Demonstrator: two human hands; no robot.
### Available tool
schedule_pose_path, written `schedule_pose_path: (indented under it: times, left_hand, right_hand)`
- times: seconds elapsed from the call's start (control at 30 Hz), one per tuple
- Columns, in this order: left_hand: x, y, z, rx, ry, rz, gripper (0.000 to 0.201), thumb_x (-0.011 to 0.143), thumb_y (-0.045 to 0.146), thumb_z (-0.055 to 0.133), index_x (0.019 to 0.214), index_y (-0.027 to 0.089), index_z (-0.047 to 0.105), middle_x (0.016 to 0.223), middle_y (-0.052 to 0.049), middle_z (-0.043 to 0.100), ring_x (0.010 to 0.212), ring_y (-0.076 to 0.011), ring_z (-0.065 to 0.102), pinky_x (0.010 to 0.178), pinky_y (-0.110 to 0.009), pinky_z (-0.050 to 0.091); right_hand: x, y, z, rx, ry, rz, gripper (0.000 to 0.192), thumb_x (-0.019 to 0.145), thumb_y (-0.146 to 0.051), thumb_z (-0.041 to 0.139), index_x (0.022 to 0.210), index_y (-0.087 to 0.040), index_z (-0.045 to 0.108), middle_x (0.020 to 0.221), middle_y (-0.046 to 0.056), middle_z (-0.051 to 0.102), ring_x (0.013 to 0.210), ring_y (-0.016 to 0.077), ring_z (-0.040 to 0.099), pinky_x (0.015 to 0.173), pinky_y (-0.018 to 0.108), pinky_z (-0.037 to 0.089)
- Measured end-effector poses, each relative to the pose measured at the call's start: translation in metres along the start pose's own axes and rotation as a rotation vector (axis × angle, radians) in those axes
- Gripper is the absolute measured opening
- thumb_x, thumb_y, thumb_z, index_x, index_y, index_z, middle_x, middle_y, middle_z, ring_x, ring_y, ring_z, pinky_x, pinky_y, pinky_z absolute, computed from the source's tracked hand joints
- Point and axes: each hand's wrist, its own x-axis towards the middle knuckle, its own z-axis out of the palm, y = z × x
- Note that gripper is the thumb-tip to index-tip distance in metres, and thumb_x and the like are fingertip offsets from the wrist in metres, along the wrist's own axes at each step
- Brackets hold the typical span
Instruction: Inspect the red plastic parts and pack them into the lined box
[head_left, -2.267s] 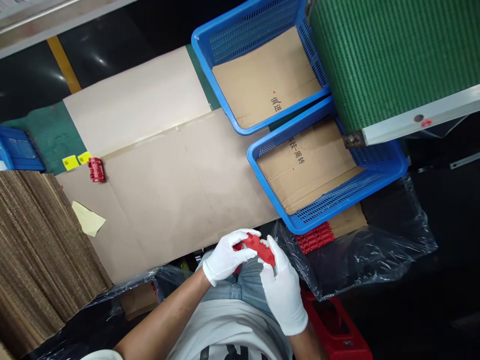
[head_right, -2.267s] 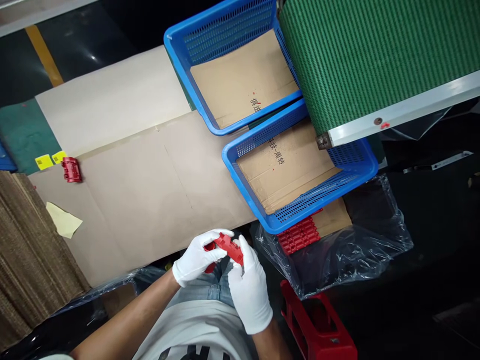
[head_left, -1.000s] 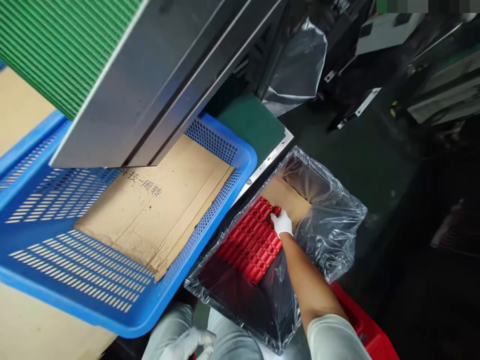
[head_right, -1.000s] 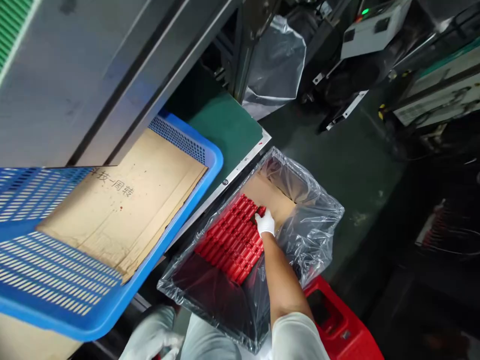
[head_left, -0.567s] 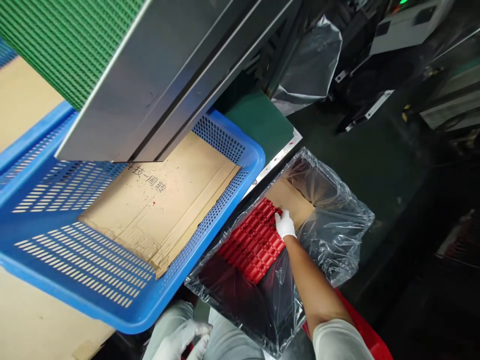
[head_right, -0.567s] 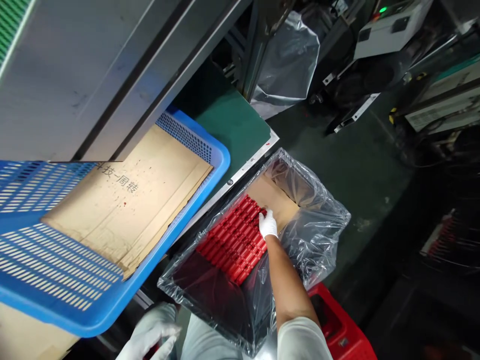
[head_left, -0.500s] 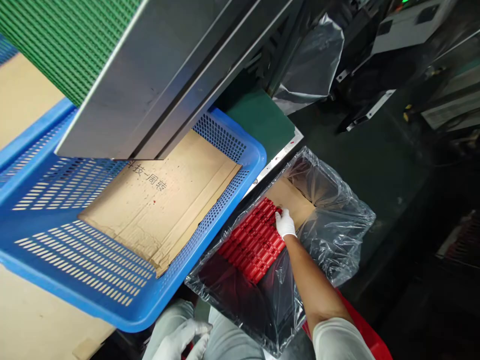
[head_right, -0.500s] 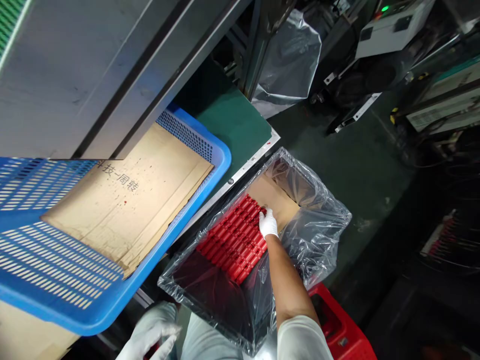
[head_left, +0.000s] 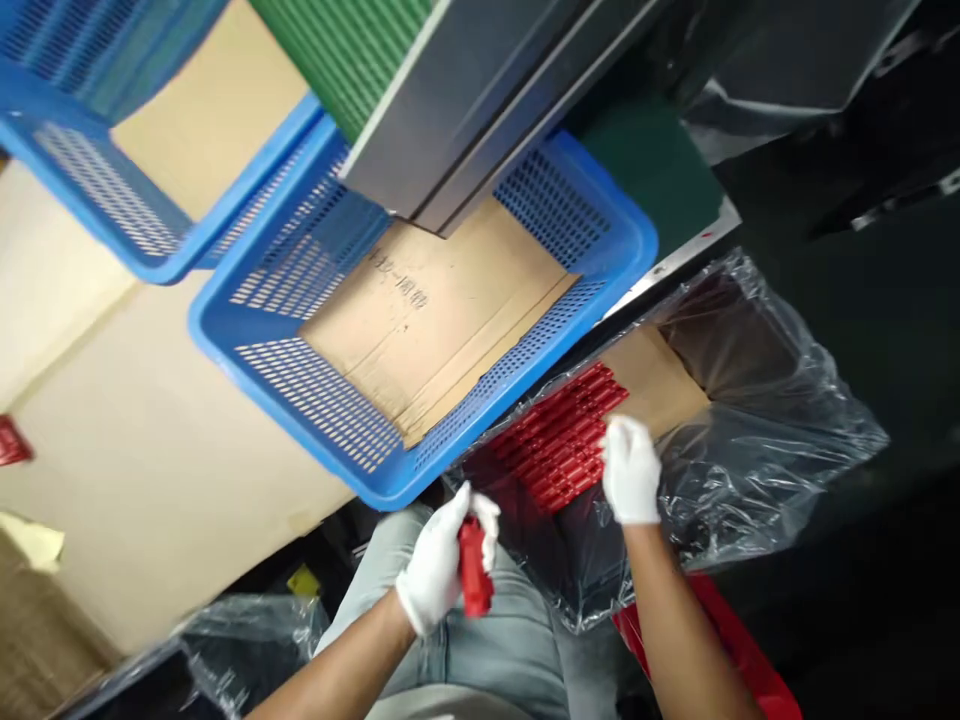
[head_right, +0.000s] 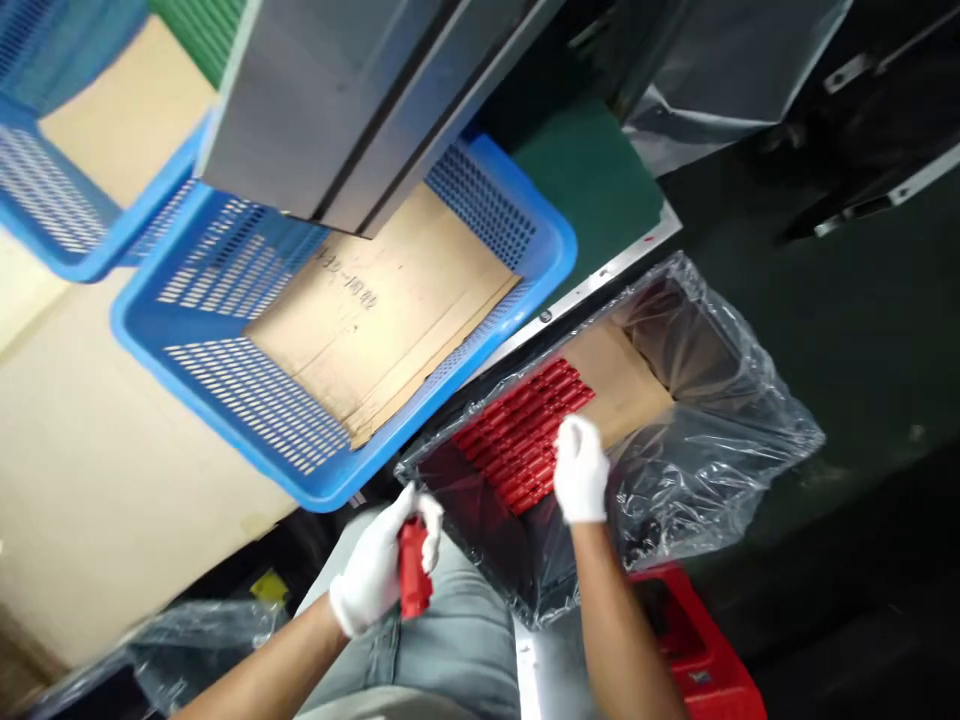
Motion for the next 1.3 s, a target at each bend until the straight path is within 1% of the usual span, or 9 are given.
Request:
schedule_pose_path:
  times: [0.07,0.13,0.17,0.27,0.47,0.67,0.87,1.1,1.3]
  left_hand:
    - [0.008,0.0,0.01,-0.209,0.028,0.022,0.056,0.079,0.07,0.061,0.081,0.014,0.055,0.056,0.001,0.052,0.045,-0.0106,0.045,0.045,-0.022,0.037]
    - [0.013,0.001,0.017,-0.313,0.058,0.061,0.056,0.076,0.069,0.066,0.08,0.015,0.054,0.056,0.001,0.052,0.048,-0.0117,0.048,0.048,-0.023,0.04]
    - [0.014,0.001,0.02,-0.347,0.071,0.072,0.056,0.074,0.068,0.068,0.081,0.015,0.053,0.057,0.001,0.053,0.051,-0.0123,0.05,0.051,-0.024,0.043]
    - [0.01,-0.001,0.022,-0.395,0.085,0.105,0.058,0.069,0.065,0.075,0.088,0.014,0.055,0.069,-0.001,0.059,0.062,-0.0139,0.057,0.06,-0.027,0.05]
    - [-0.006,-0.006,0.001,-0.017,0.067,0.287,0.042,0.086,0.052,0.066,0.102,0.016,0.053,0.112,-0.008,0.061,0.093,-0.0172,0.061,0.078,-0.03,0.054]
    - [-0.007,-0.006,-0.022,0.001,0.068,0.15,0.049,0.076,0.056,0.075,0.084,0.014,0.051,0.085,-0.003,0.059,0.08,-0.0161,0.061,0.075,-0.032,0.056]
    - [-0.008,-0.005,-0.033,0.0,0.13,0.129,0.05,0.07,0.054,0.08,0.077,0.013,0.053,0.079,-0.001,0.057,0.075,-0.0131,0.057,0.07,-0.029,0.056]
    - [-0.004,-0.006,-0.04,0.032,0.176,0.121,0.052,0.068,0.056,0.08,0.074,0.013,0.052,0.074,0.0,0.056,0.071,-0.0121,0.056,0.065,-0.026,0.056]
    - [-0.006,0.001,-0.041,0.224,0.205,0.17,0.051,0.068,0.06,0.076,0.07,0.013,0.057,0.072,0.0,0.058,0.069,-0.0121,0.056,0.066,-0.024,0.055]
  right_hand:
    - [-0.069,-0.013,0.003,0.191,-0.361,-0.115,0.048,0.09,-0.056,0.039,0.117,-0.018,0.055,0.093,0.007,0.07,0.078,0.0142,0.065,0.078,0.028,0.055]
    - [-0.128,-0.023,0.009,0.343,-0.584,-0.1,0.055,0.084,-0.053,0.056,0.127,-0.021,0.047,0.095,0.006,0.07,0.082,0.0146,0.067,0.076,0.026,0.057]
    - [-0.15,-0.026,0.013,0.33,-0.615,-0.076,0.064,0.08,-0.05,0.064,0.134,-0.023,0.042,0.102,0.006,0.07,0.088,0.0155,0.069,0.077,0.026,0.059]
    - [-0.179,-0.03,0.026,0.253,-0.424,-0.146,0.055,0.086,-0.046,0.057,0.135,-0.025,0.046,0.131,0.008,0.062,0.117,0.0178,0.063,0.098,0.031,0.056]
    - [-0.171,-0.028,0.028,0.198,-0.305,-0.316,0.041,0.095,-0.039,0.043,0.131,-0.022,0.053,0.126,0.007,0.066,0.113,0.0151,0.066,0.096,0.028,0.058]
    - [-0.172,-0.028,0.028,0.011,-0.2,-0.506,0.042,0.094,-0.036,0.046,0.131,-0.019,0.052,0.124,0.008,0.067,0.11,0.0152,0.067,0.092,0.025,0.059]
    - [-0.173,-0.024,0.033,0.163,-0.36,-0.348,0.05,0.095,-0.042,0.038,0.139,-0.02,0.046,0.122,0.009,0.067,0.085,0.0106,0.069,0.074,0.021,0.058]
    - [-0.169,-0.026,0.039,0.299,-0.472,-0.131,0.056,0.092,-0.05,0.037,0.137,-0.019,0.051,0.083,0.002,0.068,0.068,0.0076,0.06,0.073,0.019,0.052]
    - [-0.159,-0.034,0.043,0.524,-0.644,0.25,0.05,0.083,-0.042,0.047,0.123,-0.015,0.06,0.071,0.002,0.065,0.063,0.0102,0.058,0.063,0.021,0.051]
